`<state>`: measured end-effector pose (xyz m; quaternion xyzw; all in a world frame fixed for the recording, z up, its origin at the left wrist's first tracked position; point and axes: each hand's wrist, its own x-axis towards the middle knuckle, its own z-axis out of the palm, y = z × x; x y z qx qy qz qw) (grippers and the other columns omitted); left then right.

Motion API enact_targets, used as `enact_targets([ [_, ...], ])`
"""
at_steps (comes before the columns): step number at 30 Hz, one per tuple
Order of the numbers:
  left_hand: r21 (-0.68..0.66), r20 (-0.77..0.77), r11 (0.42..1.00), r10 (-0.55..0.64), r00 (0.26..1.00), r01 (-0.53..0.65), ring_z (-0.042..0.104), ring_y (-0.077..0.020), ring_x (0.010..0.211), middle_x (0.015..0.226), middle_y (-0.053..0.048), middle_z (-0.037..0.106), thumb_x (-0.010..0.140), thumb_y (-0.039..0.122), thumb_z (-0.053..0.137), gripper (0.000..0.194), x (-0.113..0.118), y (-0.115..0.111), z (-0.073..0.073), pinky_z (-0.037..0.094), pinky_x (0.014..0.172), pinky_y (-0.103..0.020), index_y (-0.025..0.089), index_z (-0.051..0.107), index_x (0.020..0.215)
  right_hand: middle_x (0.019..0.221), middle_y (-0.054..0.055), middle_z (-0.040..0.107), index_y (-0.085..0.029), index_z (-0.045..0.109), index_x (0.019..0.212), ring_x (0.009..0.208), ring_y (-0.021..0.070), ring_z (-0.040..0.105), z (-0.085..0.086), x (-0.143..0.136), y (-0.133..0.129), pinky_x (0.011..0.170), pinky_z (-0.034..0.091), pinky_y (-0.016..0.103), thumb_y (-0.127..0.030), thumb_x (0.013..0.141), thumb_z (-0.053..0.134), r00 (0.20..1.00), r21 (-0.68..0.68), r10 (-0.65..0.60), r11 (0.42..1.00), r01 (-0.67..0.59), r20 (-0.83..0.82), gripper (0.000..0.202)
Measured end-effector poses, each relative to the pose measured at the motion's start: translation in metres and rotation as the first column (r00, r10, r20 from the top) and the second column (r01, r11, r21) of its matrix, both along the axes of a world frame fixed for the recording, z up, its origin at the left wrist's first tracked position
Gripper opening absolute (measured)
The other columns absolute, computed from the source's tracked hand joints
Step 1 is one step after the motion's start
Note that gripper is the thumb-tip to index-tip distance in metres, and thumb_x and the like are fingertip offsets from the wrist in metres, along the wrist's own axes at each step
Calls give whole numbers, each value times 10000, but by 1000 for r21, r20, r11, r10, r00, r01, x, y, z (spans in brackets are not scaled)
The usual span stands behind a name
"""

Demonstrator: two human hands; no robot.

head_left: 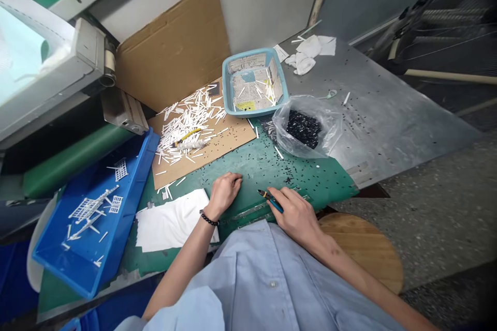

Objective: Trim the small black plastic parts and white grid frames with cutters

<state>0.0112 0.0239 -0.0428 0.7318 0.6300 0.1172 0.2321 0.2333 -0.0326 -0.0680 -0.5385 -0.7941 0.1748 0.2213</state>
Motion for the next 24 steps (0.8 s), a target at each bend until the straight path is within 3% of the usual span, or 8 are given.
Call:
enact_targets([
  [5, -17, -96, 999, 45, 994, -47, 597, -176, 753, 845, -46, 675, 847, 219, 526, 169, 2, -4, 6, 402, 689, -268, 207, 687, 896, 930, 67, 586, -163, 573, 1233, 874, 207, 539, 1, -2, 1, 785, 420, 307, -289, 929, 489, 1000, 7, -14, 1000, 14, -12, 340],
  [8, -146, 128, 960, 258, 958, -239, 498, -124, 588, 654, -5, 579, 799, 230, 559, 111, 7, -7, 10, 347, 584, -245, 182, 656, 776, 941, 75, 580, -149, 570, 1239, 881, 218, 524, 6, -3, 3, 794, 408, 326, -309, 926, 492, 1000, 35, -16, 999, 16, -5, 360],
  [9, -253, 250, 919, 365, 897, -304, 439, -102, 527, 597, 15, 522, 785, 244, 569, 105, 10, -8, 12, 313, 535, -233, 173, 640, 756, 942, 77, 577, -149, 570, 1241, 876, 222, 517, 8, -4, 4, 792, 401, 334, -313, 923, 495, 1000, 45, -15, 999, 15, 9, 365],
  [11, -517, 466, 796, 571, 676, -316, 301, -66, 442, 525, 61, 390, 755, 286, 603, 126, 17, -13, 15, 218, 453, -214, 161, 603, 745, 942, 81, 573, -153, 570, 1246, 866, 230, 501, 12, -5, 6, 781, 385, 349, -310, 916, 500, 998, 68, -16, 998, 12, 53, 371],
  [14, -750, 584, 652, 734, 347, -117, 168, -37, 419, 512, 107, 250, 685, 334, 705, 245, 26, -20, 19, 101, 410, -199, 160, 538, 729, 931, 89, 571, -151, 569, 1255, 855, 239, 484, 18, -6, 9, 759, 361, 358, -300, 911, 499, 992, 94, -15, 996, 3, 128, 381],
  [16, -782, 597, 622, 765, 242, -39, 149, -27, 426, 522, 115, 225, 650, 330, 758, 305, 31, -24, 22, 79, 402, -190, 158, 515, 712, 922, 93, 571, -146, 571, 1255, 850, 241, 476, 21, -7, 10, 749, 350, 358, -301, 909, 498, 987, 99, -4, 995, -11, 158, 386],
  [19, -787, 599, 616, 774, 204, -28, 153, -21, 427, 523, 115, 222, 648, 314, 774, 307, 35, -28, 24, 84, 394, -178, 147, 525, 713, 916, 94, 569, -148, 571, 1258, 841, 239, 468, 23, -7, 9, 743, 339, 357, -302, 906, 496, 985, 97, 13, 995, -30, 173, 390],
  [24, -785, 585, 616, 772, 248, -64, 165, -20, 423, 505, 111, 250, 649, 326, 772, 301, 37, -29, 26, 87, 396, -180, 136, 553, 727, 921, 94, 568, -150, 567, 1265, 850, 239, 463, 23, -5, 7, 746, 327, 354, -306, 907, 499, 984, 91, 14, 995, -30, 179, 396],
])
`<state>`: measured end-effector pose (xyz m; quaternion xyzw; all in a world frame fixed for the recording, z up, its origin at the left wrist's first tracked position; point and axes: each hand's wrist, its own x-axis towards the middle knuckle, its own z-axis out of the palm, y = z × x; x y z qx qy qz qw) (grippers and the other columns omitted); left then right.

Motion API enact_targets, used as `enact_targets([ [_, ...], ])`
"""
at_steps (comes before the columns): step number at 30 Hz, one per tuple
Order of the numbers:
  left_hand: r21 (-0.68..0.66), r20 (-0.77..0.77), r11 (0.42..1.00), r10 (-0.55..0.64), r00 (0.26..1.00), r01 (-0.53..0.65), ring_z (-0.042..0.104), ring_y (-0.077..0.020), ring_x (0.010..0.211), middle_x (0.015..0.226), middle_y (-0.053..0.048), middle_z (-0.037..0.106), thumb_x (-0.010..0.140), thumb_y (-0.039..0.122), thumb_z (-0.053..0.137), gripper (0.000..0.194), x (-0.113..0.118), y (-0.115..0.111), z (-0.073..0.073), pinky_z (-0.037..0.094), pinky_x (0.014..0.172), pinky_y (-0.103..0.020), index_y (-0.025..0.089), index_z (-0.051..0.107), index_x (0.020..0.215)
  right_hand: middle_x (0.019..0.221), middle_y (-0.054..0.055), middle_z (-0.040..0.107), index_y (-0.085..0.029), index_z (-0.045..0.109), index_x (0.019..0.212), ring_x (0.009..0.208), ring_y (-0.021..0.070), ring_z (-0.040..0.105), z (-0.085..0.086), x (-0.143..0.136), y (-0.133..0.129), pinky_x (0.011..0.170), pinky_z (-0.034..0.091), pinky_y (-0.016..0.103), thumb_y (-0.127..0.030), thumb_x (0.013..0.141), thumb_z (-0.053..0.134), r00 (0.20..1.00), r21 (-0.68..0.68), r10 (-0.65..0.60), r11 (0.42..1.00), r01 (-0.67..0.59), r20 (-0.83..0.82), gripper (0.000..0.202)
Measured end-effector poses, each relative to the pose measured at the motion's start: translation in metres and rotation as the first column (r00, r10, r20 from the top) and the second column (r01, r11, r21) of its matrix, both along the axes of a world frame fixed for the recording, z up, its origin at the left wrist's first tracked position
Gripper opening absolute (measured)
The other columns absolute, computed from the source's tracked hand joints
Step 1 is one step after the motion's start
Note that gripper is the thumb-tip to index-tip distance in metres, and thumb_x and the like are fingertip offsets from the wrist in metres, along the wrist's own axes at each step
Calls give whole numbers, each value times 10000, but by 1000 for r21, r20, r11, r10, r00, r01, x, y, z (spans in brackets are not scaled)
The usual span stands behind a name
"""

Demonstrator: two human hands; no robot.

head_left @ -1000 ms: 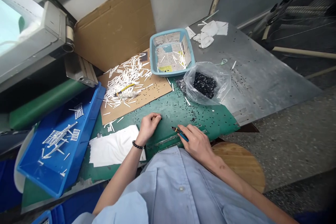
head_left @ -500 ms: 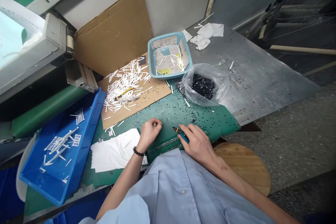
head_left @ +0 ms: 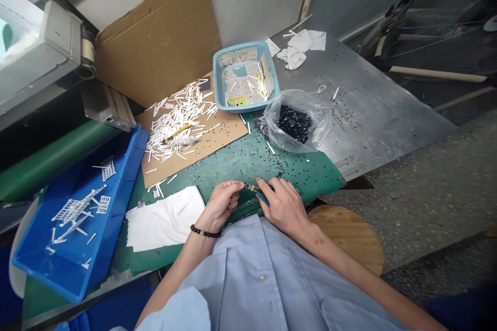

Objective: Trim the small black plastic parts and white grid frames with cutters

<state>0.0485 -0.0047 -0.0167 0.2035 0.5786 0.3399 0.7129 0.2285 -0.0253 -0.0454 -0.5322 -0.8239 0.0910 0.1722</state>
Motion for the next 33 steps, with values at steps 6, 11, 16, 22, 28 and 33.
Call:
enact_targets([
  [6, -4, -68, 1000, -13, 998, 12, 162, -19, 422, 495, 109, 262, 626, 326, 777, 307, 2, 2, 4, 82, 402, -194, 138, 541, 684, 916, 93, 564, -149, 569, 1265, 834, 234, 457, -1, 1, -1, 745, 323, 352, -307, 910, 492, 1000, 4, 6, 1000, -6, -11, 396],
  [11, 8, -86, 1000, -21, 996, 22, 169, -20, 420, 489, 108, 267, 625, 332, 775, 303, 3, 2, 4, 87, 405, -197, 134, 555, 689, 913, 92, 562, -152, 574, 1261, 830, 233, 456, -2, 2, -1, 741, 328, 354, -308, 912, 487, 1000, 6, 3, 1000, -3, -23, 392],
  [16, 11, -107, 1000, -25, 994, 26, 169, -21, 418, 483, 109, 269, 629, 337, 768, 299, 2, 2, 3, 90, 405, -202, 138, 552, 685, 915, 95, 562, -150, 578, 1257, 828, 234, 456, -2, 2, -1, 743, 332, 355, -316, 913, 487, 1000, 4, 9, 1000, -9, -24, 393],
  [22, 0, -136, 999, -42, 990, 42, 172, -20, 402, 463, 106, 284, 606, 342, 780, 300, 2, 2, 3, 82, 404, -216, 131, 579, 682, 907, 99, 568, -147, 580, 1252, 823, 231, 470, 0, 1, -1, 747, 340, 355, -310, 914, 485, 1000, -2, 27, 1000, -27, -14, 387],
  [28, -8, -226, 994, -105, 968, 106, 194, -26, 370, 413, 93, 328, 610, 372, 775, 299, 3, 0, -1, 81, 396, -232, 128, 612, 666, 883, 91, 605, -152, 575, 1266, 799, 222, 516, 0, 2, -3, 703, 372, 338, -235, 893, 512, 995, -53, 54, 997, -50, 86, 387],
  [33, -19, -245, 994, -112, 963, 111, 217, -25, 368, 431, 73, 403, 568, 396, 808, 353, 3, -2, -5, 74, 395, -236, 112, 653, 710, 866, 82, 635, -156, 585, 1250, 774, 205, 570, -7, 2, -6, 625, 394, 307, -174, 886, 501, 994, -84, 61, 995, -53, 93, 375],
])
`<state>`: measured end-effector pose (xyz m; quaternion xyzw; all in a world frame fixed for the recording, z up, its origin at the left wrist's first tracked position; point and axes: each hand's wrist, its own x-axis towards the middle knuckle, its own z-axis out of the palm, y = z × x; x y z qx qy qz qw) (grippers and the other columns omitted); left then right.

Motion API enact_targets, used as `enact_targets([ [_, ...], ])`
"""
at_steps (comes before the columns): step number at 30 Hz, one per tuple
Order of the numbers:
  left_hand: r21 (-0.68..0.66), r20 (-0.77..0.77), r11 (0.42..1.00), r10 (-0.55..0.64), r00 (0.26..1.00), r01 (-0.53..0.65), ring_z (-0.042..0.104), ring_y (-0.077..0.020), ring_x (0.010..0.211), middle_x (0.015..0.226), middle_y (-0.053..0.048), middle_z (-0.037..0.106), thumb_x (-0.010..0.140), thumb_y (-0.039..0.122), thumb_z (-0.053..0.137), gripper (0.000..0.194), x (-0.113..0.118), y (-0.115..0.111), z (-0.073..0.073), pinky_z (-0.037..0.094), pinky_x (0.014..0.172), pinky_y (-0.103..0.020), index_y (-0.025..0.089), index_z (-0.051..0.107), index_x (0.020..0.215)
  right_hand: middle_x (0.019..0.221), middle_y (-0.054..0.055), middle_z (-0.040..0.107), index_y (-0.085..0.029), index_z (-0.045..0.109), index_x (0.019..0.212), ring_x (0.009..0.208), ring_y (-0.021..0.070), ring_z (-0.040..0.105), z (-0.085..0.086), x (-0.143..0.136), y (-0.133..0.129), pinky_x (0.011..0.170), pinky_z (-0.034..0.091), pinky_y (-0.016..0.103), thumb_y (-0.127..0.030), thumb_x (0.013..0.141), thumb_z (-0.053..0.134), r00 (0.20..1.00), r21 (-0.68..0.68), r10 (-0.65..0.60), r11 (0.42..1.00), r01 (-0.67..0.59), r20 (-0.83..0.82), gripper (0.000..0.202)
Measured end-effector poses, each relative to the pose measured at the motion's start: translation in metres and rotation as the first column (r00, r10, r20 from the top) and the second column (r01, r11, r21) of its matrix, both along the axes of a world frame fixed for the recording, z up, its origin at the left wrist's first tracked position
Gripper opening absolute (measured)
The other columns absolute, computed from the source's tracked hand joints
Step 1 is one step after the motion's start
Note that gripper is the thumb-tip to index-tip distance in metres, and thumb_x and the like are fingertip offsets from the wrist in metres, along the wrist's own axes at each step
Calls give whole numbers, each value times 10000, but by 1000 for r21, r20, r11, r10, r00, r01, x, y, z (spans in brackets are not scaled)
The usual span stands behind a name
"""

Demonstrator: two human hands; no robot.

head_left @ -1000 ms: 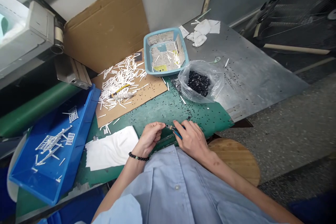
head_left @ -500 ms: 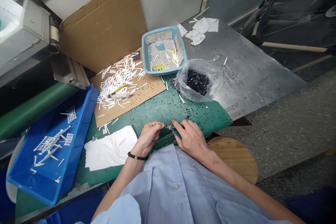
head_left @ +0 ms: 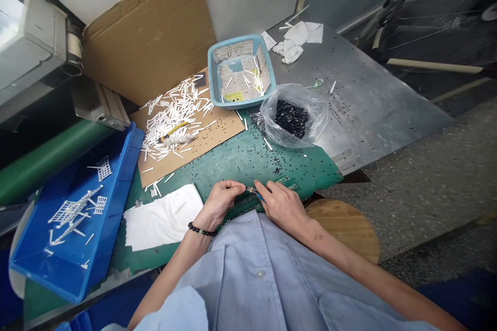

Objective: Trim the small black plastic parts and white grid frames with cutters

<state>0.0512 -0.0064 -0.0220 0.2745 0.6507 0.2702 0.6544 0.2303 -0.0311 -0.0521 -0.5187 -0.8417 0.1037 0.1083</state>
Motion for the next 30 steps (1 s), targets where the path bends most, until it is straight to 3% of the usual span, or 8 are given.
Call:
enact_targets([
  [4, -19, 22, 1000, -1, 1000, 1, 215, -18, 372, 448, 68, 420, 532, 399, 841, 392, 0, 0, 1, 67, 398, -232, 103, 657, 711, 849, 78, 637, -146, 591, 1234, 762, 195, 589, -7, 1, -2, 614, 412, 289, -195, 891, 506, 999, 10, -18, 1000, 18, -50, 357],
  [7, -46, 124, 999, 9, 992, -4, 184, -13, 387, 454, 91, 356, 554, 387, 846, 384, -3, 0, 2, 65, 399, -223, 109, 643, 723, 855, 67, 633, -160, 600, 1219, 759, 183, 586, -12, 1, -3, 645, 422, 279, -261, 919, 494, 991, 19, -32, 999, 35, -130, 334],
  [12, -72, 377, 997, 64, 924, -40, 159, -15, 431, 507, 106, 258, 634, 321, 825, 318, -10, -2, 2, 86, 399, -182, 122, 607, 753, 852, 50, 616, -175, 592, 1219, 786, 171, 576, -16, 2, -2, 719, 426, 267, -321, 956, 452, 955, 12, -67, 997, 74, -289, 332],
  [21, -101, 525, 993, 107, 844, -63, 206, -18, 457, 585, 87, 248, 706, 220, 770, 248, -10, -3, 11, 159, 386, -141, 129, 541, 733, 908, 82, 602, -132, 568, 1244, 860, 213, 534, -13, 3, 6, 799, 429, 320, -363, 952, 458, 935, 45, -118, 989, 141, -335, 388],
  [27, -182, 652, 977, 205, 730, -112, 369, -47, 508, 654, 12, 421, 703, 133, 620, 82, -13, -2, 8, 303, 431, -141, 128, 543, 730, 1014, 131, 588, -80, 487, 1335, 949, 255, 512, -20, 5, 11, 848, 413, 390, -430, 919, 505, 944, 93, -134, 981, 169, -301, 544],
  [30, -172, 684, 976, 218, 696, -136, 459, -77, 581, 738, -45, 517, 640, 103, 569, 111, -15, 1, 10, 419, 532, -173, 112, 576, 750, 1038, 143, 584, -83, 515, 1307, 978, 264, 501, -24, 4, 17, 858, 403, 404, -406, 924, 498, 953, 123, -126, 979, 165, -277, 501],
])
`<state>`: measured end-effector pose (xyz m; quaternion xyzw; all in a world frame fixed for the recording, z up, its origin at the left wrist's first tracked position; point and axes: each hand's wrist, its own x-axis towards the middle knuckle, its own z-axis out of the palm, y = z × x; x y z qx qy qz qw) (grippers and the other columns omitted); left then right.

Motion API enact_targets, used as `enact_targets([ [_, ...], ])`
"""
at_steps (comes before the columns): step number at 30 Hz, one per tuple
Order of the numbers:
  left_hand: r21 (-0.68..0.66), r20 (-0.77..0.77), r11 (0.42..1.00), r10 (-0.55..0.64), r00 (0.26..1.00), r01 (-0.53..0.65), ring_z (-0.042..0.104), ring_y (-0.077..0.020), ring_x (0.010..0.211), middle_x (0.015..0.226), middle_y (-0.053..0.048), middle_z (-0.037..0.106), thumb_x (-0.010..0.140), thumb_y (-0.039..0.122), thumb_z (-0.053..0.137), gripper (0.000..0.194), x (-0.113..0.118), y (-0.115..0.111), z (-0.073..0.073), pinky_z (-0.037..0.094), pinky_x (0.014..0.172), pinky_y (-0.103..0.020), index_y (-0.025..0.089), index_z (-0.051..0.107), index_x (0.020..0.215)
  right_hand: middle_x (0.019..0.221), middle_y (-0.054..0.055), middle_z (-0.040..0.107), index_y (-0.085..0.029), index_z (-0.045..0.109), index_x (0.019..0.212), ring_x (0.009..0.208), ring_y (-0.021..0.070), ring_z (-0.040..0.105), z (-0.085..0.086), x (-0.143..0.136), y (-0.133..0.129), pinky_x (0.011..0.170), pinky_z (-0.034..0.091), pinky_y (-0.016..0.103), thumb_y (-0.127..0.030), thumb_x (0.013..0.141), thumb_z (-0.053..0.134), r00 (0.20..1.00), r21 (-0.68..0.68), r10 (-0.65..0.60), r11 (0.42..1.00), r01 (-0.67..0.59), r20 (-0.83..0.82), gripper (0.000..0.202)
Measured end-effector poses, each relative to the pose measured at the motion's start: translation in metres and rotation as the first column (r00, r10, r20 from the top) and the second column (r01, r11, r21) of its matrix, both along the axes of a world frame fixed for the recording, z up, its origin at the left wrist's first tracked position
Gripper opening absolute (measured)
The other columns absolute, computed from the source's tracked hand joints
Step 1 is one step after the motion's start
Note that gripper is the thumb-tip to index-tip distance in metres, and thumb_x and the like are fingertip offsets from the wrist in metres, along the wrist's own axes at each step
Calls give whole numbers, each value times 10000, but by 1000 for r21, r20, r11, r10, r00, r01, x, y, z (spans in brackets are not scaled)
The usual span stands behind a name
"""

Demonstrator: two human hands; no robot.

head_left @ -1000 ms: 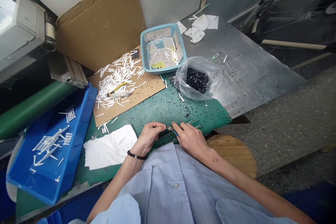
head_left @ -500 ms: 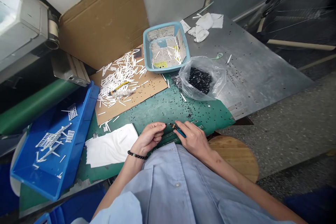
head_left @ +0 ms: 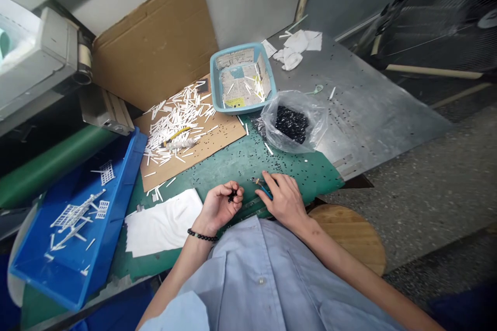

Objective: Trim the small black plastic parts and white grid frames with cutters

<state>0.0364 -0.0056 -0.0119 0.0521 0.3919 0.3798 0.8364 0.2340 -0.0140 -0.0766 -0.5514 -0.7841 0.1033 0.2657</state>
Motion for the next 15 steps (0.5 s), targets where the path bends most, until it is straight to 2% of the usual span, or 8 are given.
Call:
enact_targets([
  [3, 18, -19, 1000, 23, 1000, -22, 492, -86, 617, 773, -69, 549, 712, 148, 580, 75, 4, 10, 10, 444, 571, -178, 93, 596, 760, 1044, 148, 586, -96, 539, 1278, 997, 266, 494, 0, -4, 10, 887, 393, 412, -380, 929, 490, 1000, 10, 5, 1000, -5, 15, 453],
  [5, 48, -75, 998, 34, 997, -31, 472, -74, 588, 747, -58, 545, 807, 246, 586, 162, 12, 24, 19, 425, 543, -169, 95, 592, 749, 1077, 154, 585, -98, 538, 1275, 1038, 274, 483, 1, -7, 17, 944, 369, 438, -376, 926, 497, 999, 26, 28, 999, -28, 18, 448],
  [7, 126, -166, 992, 51, 985, -30, 446, -59, 552, 712, -33, 533, 846, 313, 595, 230, 27, 44, 29, 396, 512, -164, 102, 587, 754, 1117, 154, 581, -104, 538, 1271, 1081, 284, 467, 3, -10, 21, 997, 334, 468, -365, 922, 507, 998, 45, 60, 997, -61, 20, 437],
  [9, 247, -261, 969, 68, 963, -2, 436, -51, 531, 685, -8, 523, 846, 299, 608, 196, 50, 70, 37, 366, 493, -160, 105, 598, 821, 1122, 146, 583, -114, 545, 1258, 1077, 281, 468, 4, -12, 21, 993, 339, 471, -347, 922, 511, 996, 57, 82, 995, -83, 18, 410],
  [12, 456, -397, 882, 84, 914, 118, 500, -68, 577, 718, -4, 576, 834, 208, 586, 190, 92, 114, 43, 380, 529, -171, 139, 584, 1011, 1080, 133, 596, -129, 568, 1217, 1021, 271, 487, 2, -14, 19, 915, 392, 442, -335, 917, 523, 998, 78, 66, 995, -66, 1, 367],
  [13, 517, -454, 835, 79, 887, 190, 552, -84, 652, 786, -19, 620, 818, 172, 586, 243, 106, 127, 43, 418, 588, -186, 157, 572, 1061, 1071, 129, 599, -134, 575, 1205, 1009, 270, 490, 1, -14, 18, 898, 399, 436, -331, 913, 532, 999, 89, 53, 995, -52, -9, 355],
  [15, 592, -585, 714, 61, 809, 374, 613, -136, 923, 1033, -62, 667, 800, 148, 595, 333, 129, 150, 43, 469, 810, -258, 189, 567, 1129, 1057, 120, 602, -143, 582, 1185, 997, 267, 495, 1, -12, 15, 884, 405, 429, -314, 905, 546, 999, 106, 27, 994, -23, -37, 330],
])
